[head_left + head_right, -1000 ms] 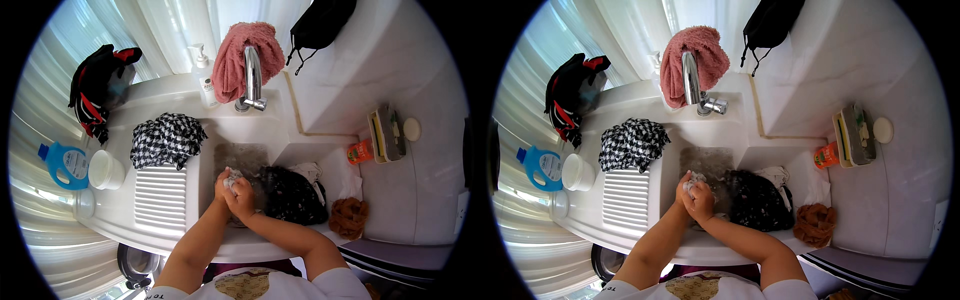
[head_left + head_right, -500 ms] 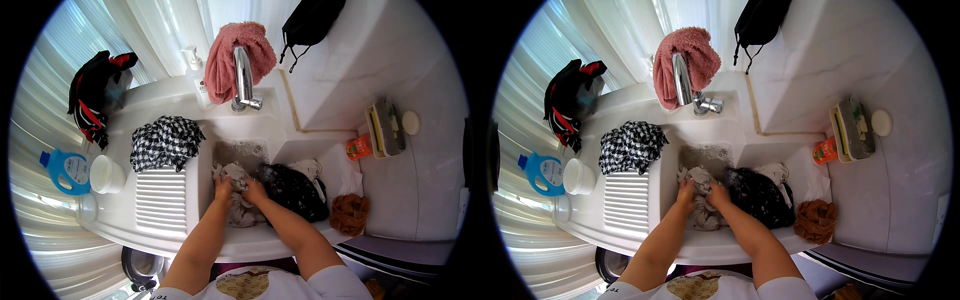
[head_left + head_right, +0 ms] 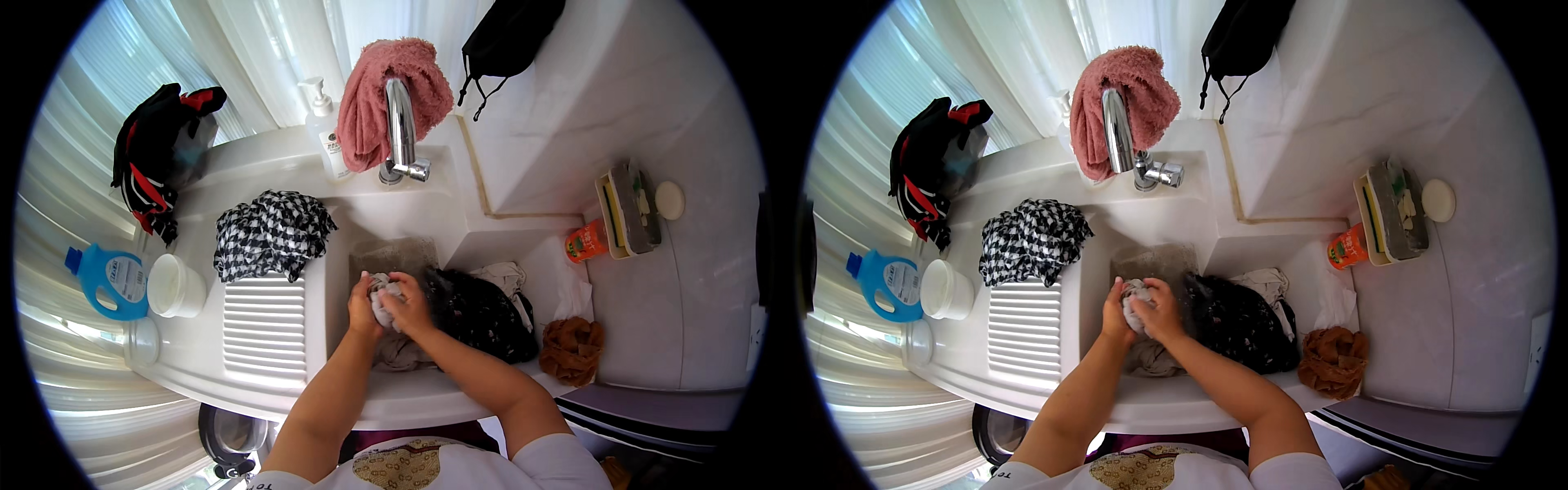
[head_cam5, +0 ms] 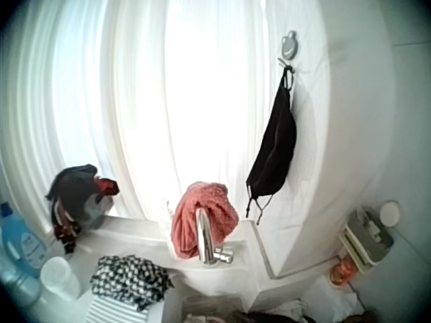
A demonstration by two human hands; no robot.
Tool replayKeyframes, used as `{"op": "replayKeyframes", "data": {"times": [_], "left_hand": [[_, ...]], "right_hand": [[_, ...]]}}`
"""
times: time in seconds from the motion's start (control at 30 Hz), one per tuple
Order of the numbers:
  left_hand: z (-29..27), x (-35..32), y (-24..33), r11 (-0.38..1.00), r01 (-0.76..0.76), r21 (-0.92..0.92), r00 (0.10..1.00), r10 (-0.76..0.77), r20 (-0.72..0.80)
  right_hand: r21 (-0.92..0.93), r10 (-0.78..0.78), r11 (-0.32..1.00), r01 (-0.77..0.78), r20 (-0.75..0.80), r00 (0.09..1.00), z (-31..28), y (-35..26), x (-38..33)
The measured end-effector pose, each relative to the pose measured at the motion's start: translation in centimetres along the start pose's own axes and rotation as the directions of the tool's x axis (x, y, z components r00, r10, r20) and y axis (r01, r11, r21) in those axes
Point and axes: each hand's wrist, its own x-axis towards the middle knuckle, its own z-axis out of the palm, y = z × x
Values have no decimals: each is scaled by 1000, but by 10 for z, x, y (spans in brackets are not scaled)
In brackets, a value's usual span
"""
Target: The person washes several items of clothing by hand in a sink filled with soapy water, scrubbing different pieces of fabric against each other and rinsing them.
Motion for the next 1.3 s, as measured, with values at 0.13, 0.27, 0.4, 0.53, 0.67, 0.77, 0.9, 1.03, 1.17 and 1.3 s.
{"op": "replayKeyframes", "data": {"times": [0.13, 0.27, 0.4, 0.53, 0.67, 0.77, 0.9, 1.03, 1.17, 1.3], "left_hand": [[-7, -11, 3, 994, 28, -104, 999, -23, 40], [64, -39, -5, 973, 14, 232, 957, 54, -285], [-1, -13, -3, 971, 190, -144, 973, -167, 162], [38, -31, -5, 985, 171, 17, 983, -169, -75], [55, -36, -5, 956, 187, 226, 961, -130, -246], [35, -31, 1, 966, 241, -89, 971, -240, 18], [39, -34, -8, 969, 175, 173, 967, -137, -214], [21, -22, -6, 916, 139, 377, 990, -132, -44], [17, -28, -8, 898, 197, 394, 980, -179, -81], [30, -25, -10, 904, 302, 301, 948, -250, -198]], "right_hand": [[-295, -320, 898, 328, 76, 944, 16, -10, -10], [-256, 81, 943, -211, -439, 895, -2, 43, 8], [-469, -410, 818, 334, -68, 909, 23, -13, -21], [-407, -67, 913, -38, -240, 969, 9, 7, 3], [-207, 54, 969, -138, -363, 930, -3, 14, 6], [-363, -308, 894, 262, -75, 948, 23, -19, -16], [-320, -12, 945, -69, -245, 969, 3, 10, 9], [-408, -168, 910, 71, -208, 964, 4, -3, -7], [-285, -352, 900, 329, -34, 935, 7, -7, -10], [-480, -64, 874, -73, -263, 963, -31, 38, 21]]}}
